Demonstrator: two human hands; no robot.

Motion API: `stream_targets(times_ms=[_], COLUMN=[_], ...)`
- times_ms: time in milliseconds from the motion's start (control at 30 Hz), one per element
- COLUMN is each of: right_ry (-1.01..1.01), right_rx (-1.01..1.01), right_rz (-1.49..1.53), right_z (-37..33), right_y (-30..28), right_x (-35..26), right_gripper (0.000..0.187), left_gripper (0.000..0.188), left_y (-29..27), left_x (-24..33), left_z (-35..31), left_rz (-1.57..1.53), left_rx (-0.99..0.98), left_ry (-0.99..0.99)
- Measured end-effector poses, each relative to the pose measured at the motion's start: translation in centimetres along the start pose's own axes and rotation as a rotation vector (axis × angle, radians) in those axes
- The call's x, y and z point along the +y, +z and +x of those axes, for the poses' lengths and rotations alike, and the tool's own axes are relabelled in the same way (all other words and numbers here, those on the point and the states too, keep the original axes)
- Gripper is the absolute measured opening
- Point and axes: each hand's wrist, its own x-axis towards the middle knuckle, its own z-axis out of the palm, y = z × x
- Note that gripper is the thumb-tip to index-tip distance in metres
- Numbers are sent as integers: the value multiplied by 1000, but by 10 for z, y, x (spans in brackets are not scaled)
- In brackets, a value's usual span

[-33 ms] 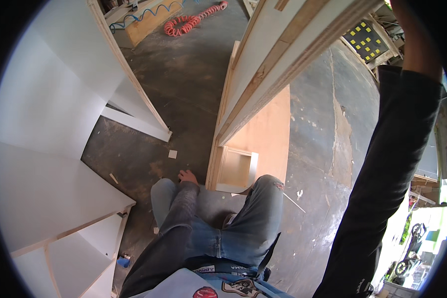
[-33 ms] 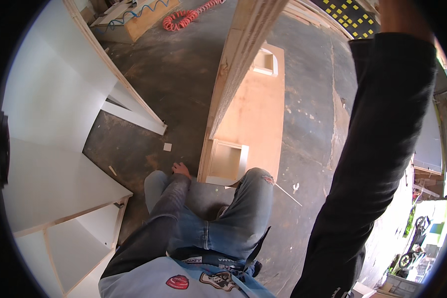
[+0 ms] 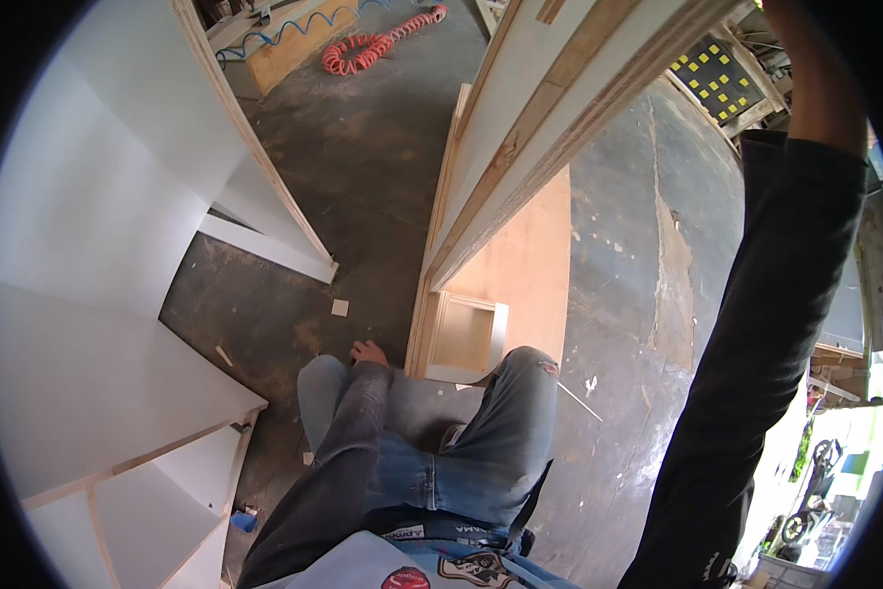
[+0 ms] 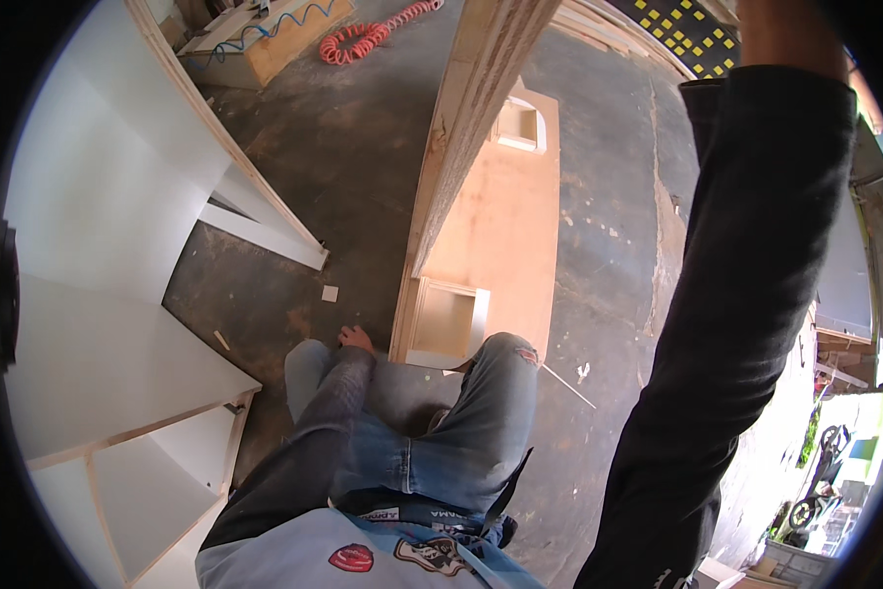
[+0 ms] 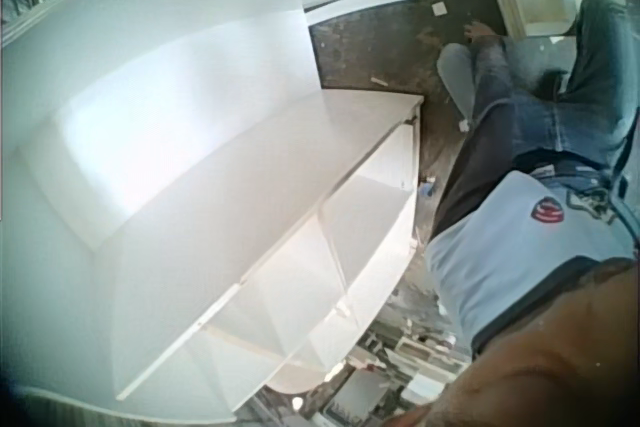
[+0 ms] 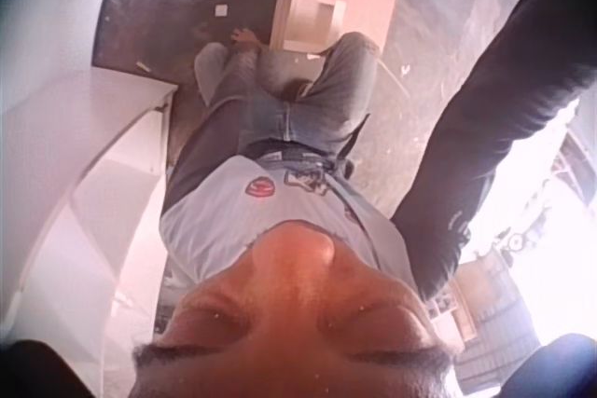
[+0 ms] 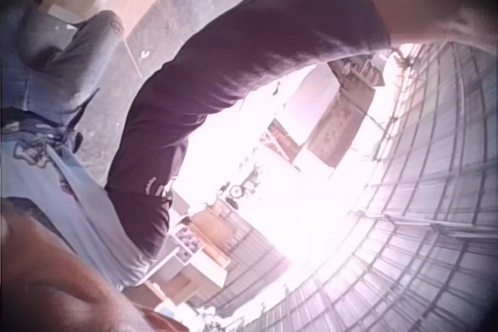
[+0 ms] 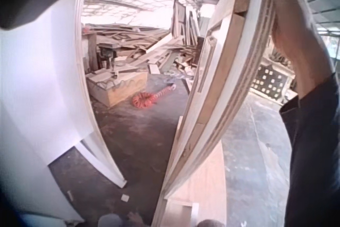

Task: The person positions wooden boards on a workbench, uses a tape measure to check dimensions, and hammers nails into the wood to join pieces together.

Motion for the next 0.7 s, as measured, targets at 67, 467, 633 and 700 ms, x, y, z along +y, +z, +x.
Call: stream_targets(times_ms=[67,467,633,700], right_ry=[44,87,91,91], right_rx=[0,-51,-62,-68], right_rz=[-80,-158,-164,-174], right_z=[-9,-26,-30,-30], right_y=[-16,-11,-7,-6], right_x=[17,20,16,16], right_gripper=[29,29,29,29], left_gripper=[38,47,60,54], left_y=[-39,-227,-211,-183], left_x=[20,22,52,63], left_z=[-15,-173,-220,-209], left_rz=[133,-989,-385,-215], left_rx=[-127,701,472,490], left_ry=[141,642,762,695])
